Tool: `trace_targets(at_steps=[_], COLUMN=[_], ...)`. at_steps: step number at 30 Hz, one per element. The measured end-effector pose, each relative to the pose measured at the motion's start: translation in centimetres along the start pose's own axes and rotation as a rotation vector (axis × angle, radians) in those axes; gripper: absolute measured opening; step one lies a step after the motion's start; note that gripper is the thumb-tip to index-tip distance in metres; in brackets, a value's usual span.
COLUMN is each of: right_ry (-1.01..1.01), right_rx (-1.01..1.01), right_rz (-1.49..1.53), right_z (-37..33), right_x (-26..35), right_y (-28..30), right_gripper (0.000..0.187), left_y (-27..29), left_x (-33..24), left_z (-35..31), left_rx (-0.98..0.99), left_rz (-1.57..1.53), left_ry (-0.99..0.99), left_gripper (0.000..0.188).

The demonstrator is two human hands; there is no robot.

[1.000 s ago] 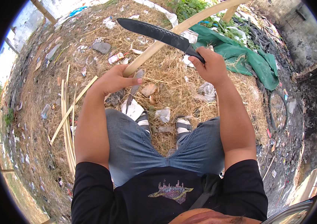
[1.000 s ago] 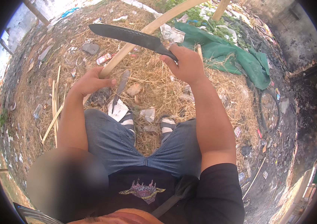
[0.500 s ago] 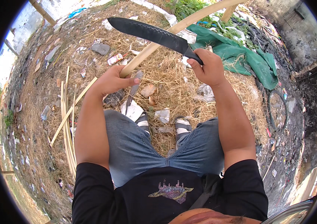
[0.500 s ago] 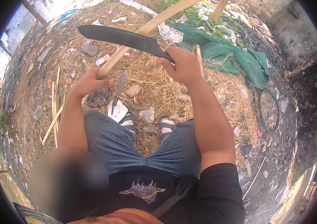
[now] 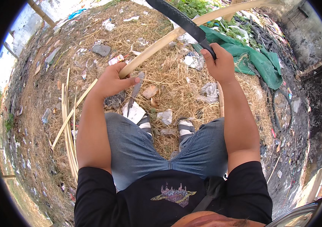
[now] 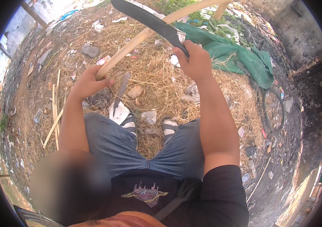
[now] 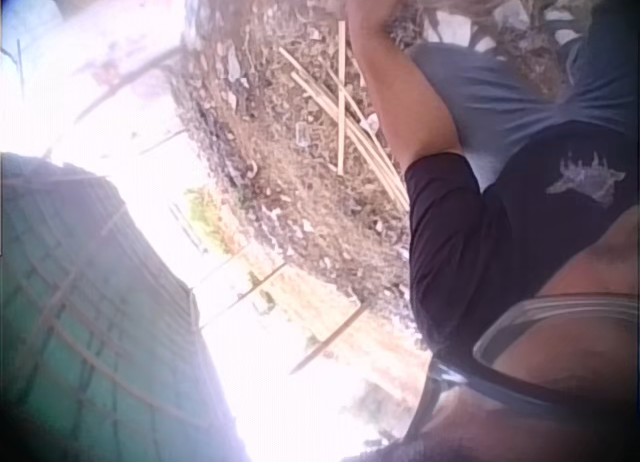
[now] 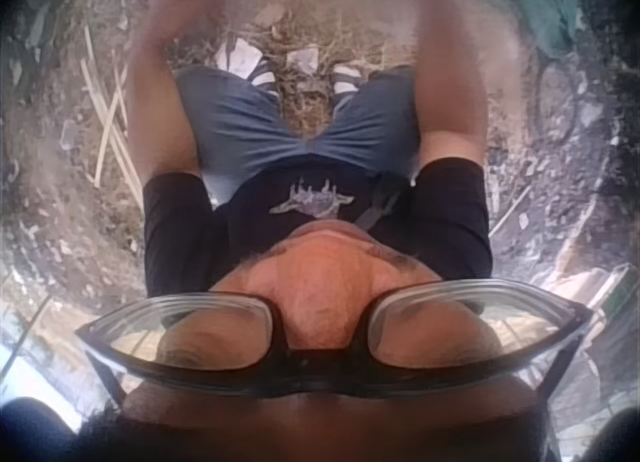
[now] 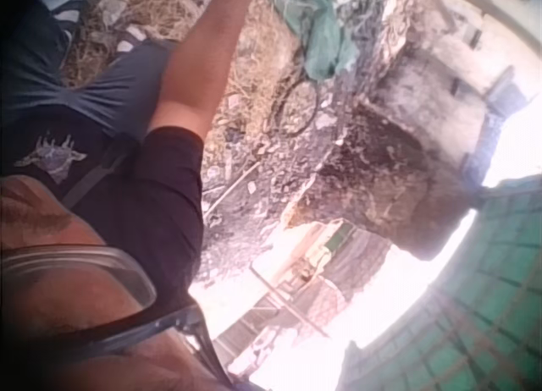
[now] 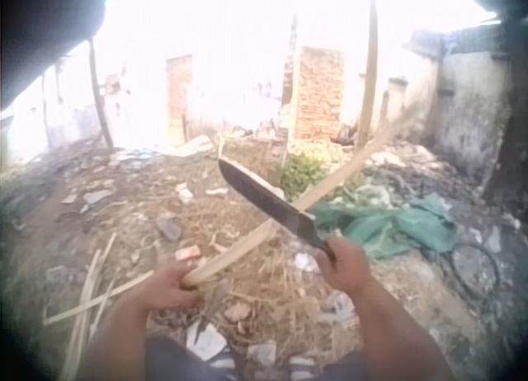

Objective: The person sits on the ground and uses a large knife to shave and smooth a long bamboo stick. They hold the stick with one hand and scrape along its length with the knife, occasionally adjusting their grip and the stick's orientation.

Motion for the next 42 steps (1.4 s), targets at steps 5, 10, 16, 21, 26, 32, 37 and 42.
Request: trace_targets(at_steps=[5,10,16,21,26,32,37,42], right_ry=[0.055,0.022,-0.001,-0.072,-0.147,-0.214,-0.14,-0.328], right_rx=[0.051,0.029,0.113,0.192,0.238,0.273,0.259,0.143], right_rz=[-0.015,0.009,-0.007,0.019,0.026,0.07,0.027,0.021], right_z=[-0.7,-0.3,-1.0,-0.7,-1.5,-1.2,-1.7,-0.9], right_x=[1.2,0.6,0.5,0.7,-0.1,-1.4,0.3,-3.9], right_y=[-0.8,-0.7,-1.5,-1.5,-2.0,-2.2,-3.0,-1.3], right_gripper=[0.041,0.04,0.043,0.045,0.045,0.043,0.048,0.053], left_y=[0.2,1.4,2.1,2.8,2.6,2.7,2.6,3.0], left_x=[0.0,-1.3,-1.7,-3.6,-4.1,-4.6,-3.7,-4.3], left_z=[0.1,0.0,0.2,-0.7,-0.9,-1.2,-0.6,-1.0], left_rx=[-0.046,-0.197,-0.355,-0.456,-0.499,-0.554,-0.509,-0.549], left_rz=[0.048,0.119,0.181,0.307,0.377,0.369,0.396,0.389], left_ry=[-0.022,-0.086,-0.166,-0.27,-0.308,-0.363,-0.315,-0.34], left_gripper=[0.045,0.038,0.034,0.036,0.037,0.037,0.039,0.039])
Point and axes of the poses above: each hand's wrist, its own z-axis towards the middle knuckle, its own y-axis out of the back of the hand, x = y × z, the point moved 8 cm from there along z, towards the middle knuckle, and after that the axes turned 14 degrees about -x, right-handed, at the moved point
